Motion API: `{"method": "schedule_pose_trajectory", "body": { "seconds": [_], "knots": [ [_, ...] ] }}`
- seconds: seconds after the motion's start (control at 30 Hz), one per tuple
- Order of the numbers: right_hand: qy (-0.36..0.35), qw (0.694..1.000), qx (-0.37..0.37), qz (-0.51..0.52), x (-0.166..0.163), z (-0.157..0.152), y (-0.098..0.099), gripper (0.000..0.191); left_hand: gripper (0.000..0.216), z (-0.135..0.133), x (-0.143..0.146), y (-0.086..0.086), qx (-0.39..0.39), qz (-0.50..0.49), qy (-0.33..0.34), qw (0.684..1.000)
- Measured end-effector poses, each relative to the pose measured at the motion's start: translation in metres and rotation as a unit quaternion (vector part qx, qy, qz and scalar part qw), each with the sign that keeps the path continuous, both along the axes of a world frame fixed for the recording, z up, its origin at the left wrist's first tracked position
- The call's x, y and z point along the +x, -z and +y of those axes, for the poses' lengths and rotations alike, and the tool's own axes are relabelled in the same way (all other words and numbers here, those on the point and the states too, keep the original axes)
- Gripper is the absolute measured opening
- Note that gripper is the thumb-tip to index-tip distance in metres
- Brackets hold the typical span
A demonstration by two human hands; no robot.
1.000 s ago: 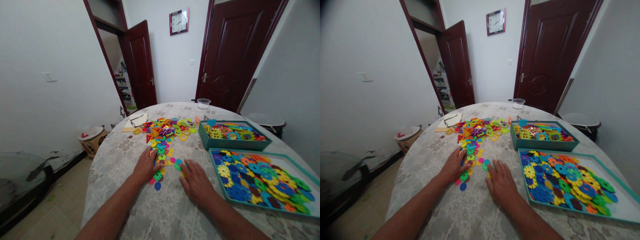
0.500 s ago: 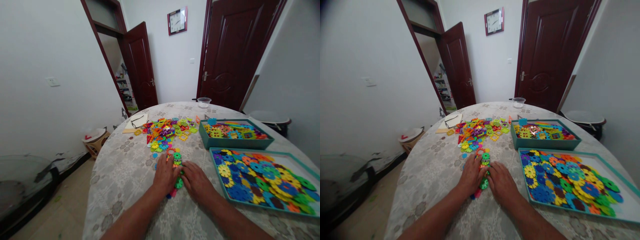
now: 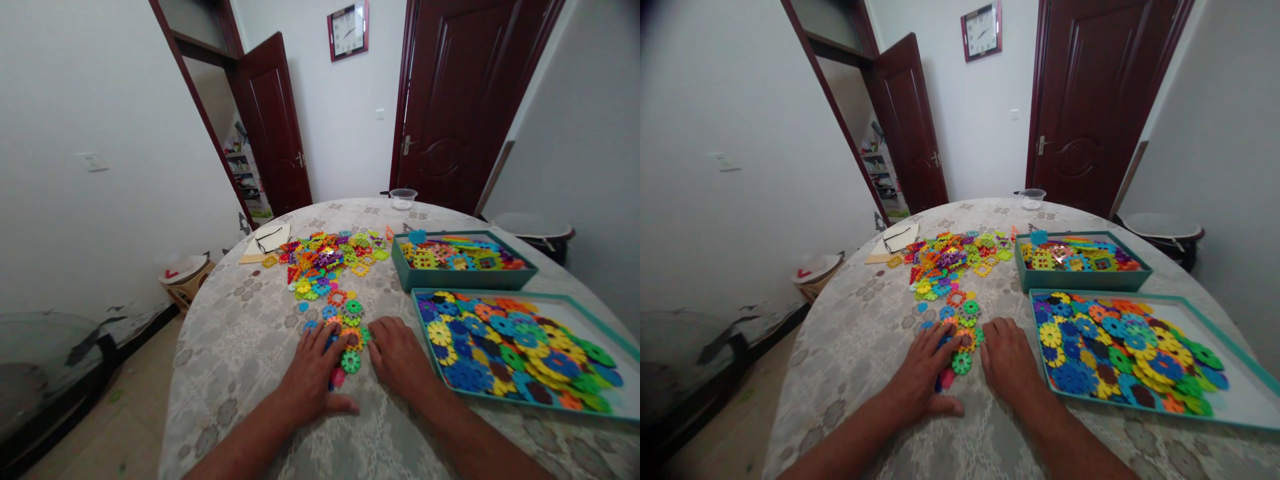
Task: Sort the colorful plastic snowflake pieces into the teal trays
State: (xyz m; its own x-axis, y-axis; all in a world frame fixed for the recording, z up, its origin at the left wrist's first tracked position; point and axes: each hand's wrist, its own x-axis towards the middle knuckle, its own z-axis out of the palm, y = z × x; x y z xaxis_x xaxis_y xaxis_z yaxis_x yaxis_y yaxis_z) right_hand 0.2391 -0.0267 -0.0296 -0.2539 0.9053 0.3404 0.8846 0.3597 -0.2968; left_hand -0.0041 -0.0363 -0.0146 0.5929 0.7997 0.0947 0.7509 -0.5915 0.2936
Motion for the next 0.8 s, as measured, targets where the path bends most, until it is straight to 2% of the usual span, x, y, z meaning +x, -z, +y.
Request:
{"method": "schedule_pose_trajectory", "body": {
  "seconds": [0.1,0.23,0.4,0.67,0.8],
  "knots": [
    [0.037,0.998,-0.015,-0.045,-0.003,-0.008,-0.013,0.012,0.104,0.009,0.003,0.009,0.025,-0.005,-0.033,0.999],
    [0.051,0.994,-0.043,-0.083,-0.002,-0.017,-0.026,0.012,0.091,0.031,0.021,0.013,0.046,-0.032,-0.051,0.997],
    [0.047,0.992,-0.089,-0.079,0.003,-0.018,-0.027,0.011,0.079,0.051,0.042,0.011,0.060,-0.069,-0.059,0.994],
    [0.047,0.990,-0.133,-0.015,0.010,-0.012,-0.021,0.008,0.063,0.044,0.032,0.010,0.076,-0.125,-0.013,0.989],
    [0.044,0.985,-0.164,0.042,0.010,-0.010,-0.026,0.008,0.047,0.044,0.033,0.006,0.062,-0.139,-0.018,0.988]
  ]
}}
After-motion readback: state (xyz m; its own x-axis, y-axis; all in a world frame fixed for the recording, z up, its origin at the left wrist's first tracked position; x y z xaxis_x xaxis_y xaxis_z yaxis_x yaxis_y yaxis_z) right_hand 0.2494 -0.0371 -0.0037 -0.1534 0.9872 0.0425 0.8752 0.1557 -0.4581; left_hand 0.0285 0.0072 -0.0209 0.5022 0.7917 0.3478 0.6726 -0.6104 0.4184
